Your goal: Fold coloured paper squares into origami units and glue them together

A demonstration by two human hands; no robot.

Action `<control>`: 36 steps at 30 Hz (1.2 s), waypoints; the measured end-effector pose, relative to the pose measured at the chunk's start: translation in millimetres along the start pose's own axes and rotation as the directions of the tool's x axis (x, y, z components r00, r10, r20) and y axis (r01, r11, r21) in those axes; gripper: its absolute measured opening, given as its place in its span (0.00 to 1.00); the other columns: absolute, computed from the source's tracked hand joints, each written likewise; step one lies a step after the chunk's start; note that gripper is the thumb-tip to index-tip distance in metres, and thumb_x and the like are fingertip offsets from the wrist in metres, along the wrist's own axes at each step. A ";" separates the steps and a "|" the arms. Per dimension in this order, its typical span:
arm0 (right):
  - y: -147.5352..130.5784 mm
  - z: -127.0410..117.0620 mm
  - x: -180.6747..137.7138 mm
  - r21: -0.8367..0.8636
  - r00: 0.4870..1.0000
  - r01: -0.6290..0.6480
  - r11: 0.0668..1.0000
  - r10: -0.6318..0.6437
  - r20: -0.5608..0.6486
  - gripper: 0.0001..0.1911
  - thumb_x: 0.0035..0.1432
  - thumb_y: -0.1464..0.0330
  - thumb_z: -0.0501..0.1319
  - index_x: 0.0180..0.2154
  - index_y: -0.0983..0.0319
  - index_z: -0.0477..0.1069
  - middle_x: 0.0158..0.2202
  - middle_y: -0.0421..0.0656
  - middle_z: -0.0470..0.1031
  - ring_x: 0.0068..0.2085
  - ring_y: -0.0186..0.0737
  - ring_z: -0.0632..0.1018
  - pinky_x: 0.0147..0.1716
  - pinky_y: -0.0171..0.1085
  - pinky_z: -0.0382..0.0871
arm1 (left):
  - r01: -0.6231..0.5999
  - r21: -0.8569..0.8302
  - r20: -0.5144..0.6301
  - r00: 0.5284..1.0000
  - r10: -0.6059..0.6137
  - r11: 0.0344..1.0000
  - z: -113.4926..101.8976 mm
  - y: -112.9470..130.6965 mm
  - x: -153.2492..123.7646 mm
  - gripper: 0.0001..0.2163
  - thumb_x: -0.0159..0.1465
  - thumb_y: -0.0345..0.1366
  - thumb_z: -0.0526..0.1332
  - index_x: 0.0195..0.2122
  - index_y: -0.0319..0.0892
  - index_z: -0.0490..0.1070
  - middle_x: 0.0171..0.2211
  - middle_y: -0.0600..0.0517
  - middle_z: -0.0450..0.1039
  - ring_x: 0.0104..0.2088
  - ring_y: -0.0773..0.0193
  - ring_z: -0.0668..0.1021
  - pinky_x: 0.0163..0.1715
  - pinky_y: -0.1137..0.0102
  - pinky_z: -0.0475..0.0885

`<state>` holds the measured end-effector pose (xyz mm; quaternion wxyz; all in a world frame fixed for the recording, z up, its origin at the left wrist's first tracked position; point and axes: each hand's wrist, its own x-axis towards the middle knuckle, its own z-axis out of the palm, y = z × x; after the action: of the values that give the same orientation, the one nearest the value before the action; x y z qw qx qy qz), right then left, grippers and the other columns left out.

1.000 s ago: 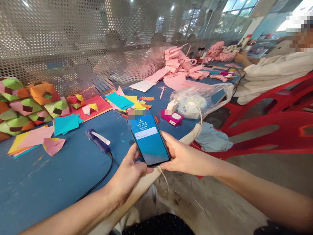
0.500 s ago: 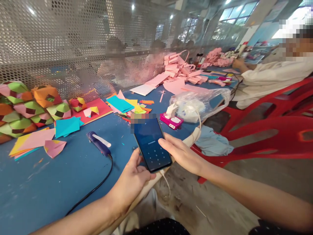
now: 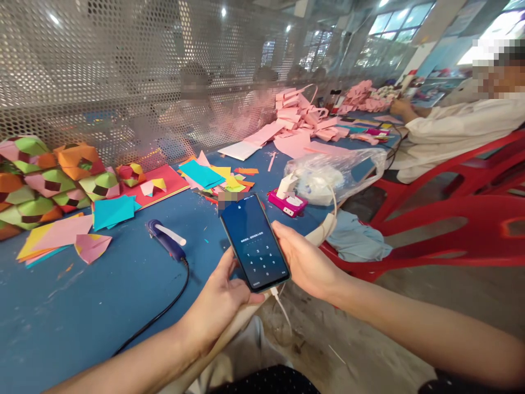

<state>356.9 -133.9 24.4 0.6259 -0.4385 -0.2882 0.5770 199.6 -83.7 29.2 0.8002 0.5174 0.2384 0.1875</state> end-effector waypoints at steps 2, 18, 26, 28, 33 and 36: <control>-0.2 1.5 0.3 0.031 1.000 0.003 1.000 -0.002 -0.018 0.20 0.61 0.55 0.52 0.46 0.59 0.71 0.45 0.43 0.77 0.46 0.43 0.77 0.44 0.43 0.71 | 0.015 0.021 -0.020 1.000 -0.014 1.000 -1.7 0.0 -0.7 0.32 0.53 0.22 0.58 0.59 0.50 0.58 0.58 0.48 0.61 0.51 0.53 0.72 0.50 0.58 0.68; -2.9 3.4 -5.4 -0.031 0.999 0.041 0.999 -0.041 0.015 0.21 0.61 0.55 0.50 0.45 0.59 0.71 0.42 0.44 0.78 0.45 0.44 0.77 0.44 0.46 0.70 | 0.009 0.028 -0.096 0.995 -0.006 1.000 2.9 -1.7 -4.3 0.35 0.51 0.22 0.59 0.60 0.49 0.53 0.61 0.45 0.56 0.44 0.57 0.75 0.46 0.60 0.68; -44.9 -11.7 57.2 -0.088 0.972 -0.139 0.986 0.119 -0.204 0.20 0.61 0.54 0.49 0.40 0.61 0.69 0.34 0.44 0.78 0.32 0.41 0.78 0.32 0.41 0.72 | 0.117 0.231 -0.222 0.973 -0.064 0.966 -14.7 0.3 -17.8 0.24 0.52 0.25 0.56 0.51 0.43 0.61 0.54 0.42 0.62 0.38 0.61 0.76 0.41 0.62 0.69; -58.3 -17.1 81.7 -0.147 0.971 -0.105 0.984 0.070 -0.227 0.19 0.60 0.53 0.50 0.39 0.61 0.68 0.31 0.45 0.77 0.31 0.42 0.77 0.33 0.42 0.72 | 0.099 0.267 -0.187 0.981 -0.049 0.958 -19.0 1.1 -22.8 0.21 0.52 0.26 0.56 0.48 0.42 0.63 0.52 0.42 0.64 0.38 0.60 0.75 0.37 0.64 0.70; -76.8 -26.5 127.8 -0.191 0.992 -0.102 0.976 0.086 -0.090 0.10 0.55 0.66 0.54 0.37 0.64 0.67 0.26 0.45 0.75 0.29 0.43 0.76 0.34 0.43 0.71 | 0.084 0.444 -0.110 0.993 -0.039 0.892 -33.7 0.9 -38.3 0.19 0.54 0.27 0.56 0.48 0.44 0.66 0.42 0.48 0.71 0.39 0.61 0.74 0.38 0.67 0.67; -72.6 -28.0 135.4 -0.197 0.994 -0.099 0.975 0.090 -0.054 0.12 0.46 0.75 0.54 0.36 0.65 0.66 0.25 0.43 0.74 0.27 0.40 0.75 0.32 0.41 0.71 | 0.109 0.495 -0.106 0.992 -0.065 0.862 -43.6 0.7 -43.5 0.19 0.56 0.28 0.54 0.50 0.44 0.64 0.37 0.50 0.72 0.36 0.63 0.74 0.37 0.68 0.66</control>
<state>438.0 -4.3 56.2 0.5570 -0.5252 -0.3092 0.5642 138.9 -75.1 22.7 0.6355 0.6871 0.3362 0.1050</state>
